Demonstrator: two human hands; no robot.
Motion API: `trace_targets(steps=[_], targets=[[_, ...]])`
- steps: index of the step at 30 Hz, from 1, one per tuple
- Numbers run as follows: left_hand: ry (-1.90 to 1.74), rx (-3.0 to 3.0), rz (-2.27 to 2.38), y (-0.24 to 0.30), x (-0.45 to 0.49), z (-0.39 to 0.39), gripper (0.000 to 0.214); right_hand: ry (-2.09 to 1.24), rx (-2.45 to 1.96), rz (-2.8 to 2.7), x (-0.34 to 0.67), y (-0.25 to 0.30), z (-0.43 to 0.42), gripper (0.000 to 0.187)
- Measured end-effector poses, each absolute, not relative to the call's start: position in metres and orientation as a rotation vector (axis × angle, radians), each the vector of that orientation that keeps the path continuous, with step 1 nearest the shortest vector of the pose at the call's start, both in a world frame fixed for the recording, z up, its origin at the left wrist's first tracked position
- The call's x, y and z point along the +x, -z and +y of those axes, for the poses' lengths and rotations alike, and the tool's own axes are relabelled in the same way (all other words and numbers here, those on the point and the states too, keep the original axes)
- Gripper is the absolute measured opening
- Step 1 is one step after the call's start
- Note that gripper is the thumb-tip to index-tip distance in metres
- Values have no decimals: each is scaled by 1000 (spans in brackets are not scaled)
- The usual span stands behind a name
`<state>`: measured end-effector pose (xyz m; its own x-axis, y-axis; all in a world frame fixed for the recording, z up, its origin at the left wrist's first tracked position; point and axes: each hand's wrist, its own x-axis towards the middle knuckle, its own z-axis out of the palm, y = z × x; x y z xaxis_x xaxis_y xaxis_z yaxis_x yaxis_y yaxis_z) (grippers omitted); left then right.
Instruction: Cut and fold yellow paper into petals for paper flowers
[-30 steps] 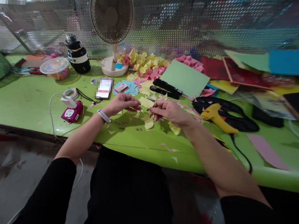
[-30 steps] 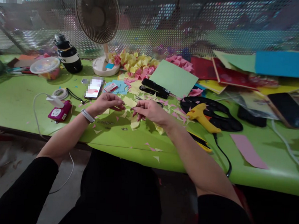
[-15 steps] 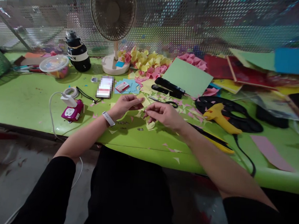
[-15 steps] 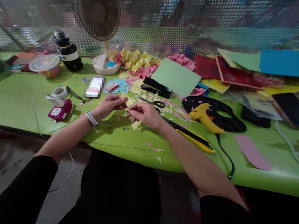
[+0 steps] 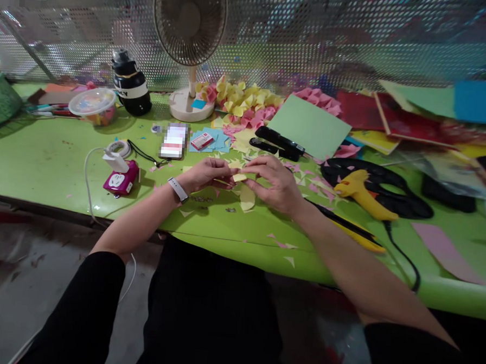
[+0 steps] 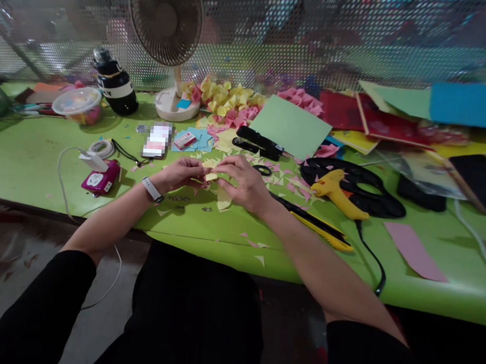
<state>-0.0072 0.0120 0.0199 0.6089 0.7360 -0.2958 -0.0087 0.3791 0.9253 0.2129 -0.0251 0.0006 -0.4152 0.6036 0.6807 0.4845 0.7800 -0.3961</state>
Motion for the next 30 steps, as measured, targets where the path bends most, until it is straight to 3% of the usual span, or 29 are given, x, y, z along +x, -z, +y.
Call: trace_targets(steps=[13, 18, 25, 30], targets=[[-649, 1082, 776, -9, -7, 15, 16, -93, -743, -2018, 212, 0, -24, 15], [-712, 1112, 760, -6, -3, 13, 19, -185, -770, -1962, 208, -1, -25, 1], [-735, 1077, 720, -7, -1, 11, 18, -531, -961, -1787, 203, -2, -30, 16], [-701, 1096, 668, -4, -1, 9, 19, -553, -1027, -1765, 202, -2, -31, 19]])
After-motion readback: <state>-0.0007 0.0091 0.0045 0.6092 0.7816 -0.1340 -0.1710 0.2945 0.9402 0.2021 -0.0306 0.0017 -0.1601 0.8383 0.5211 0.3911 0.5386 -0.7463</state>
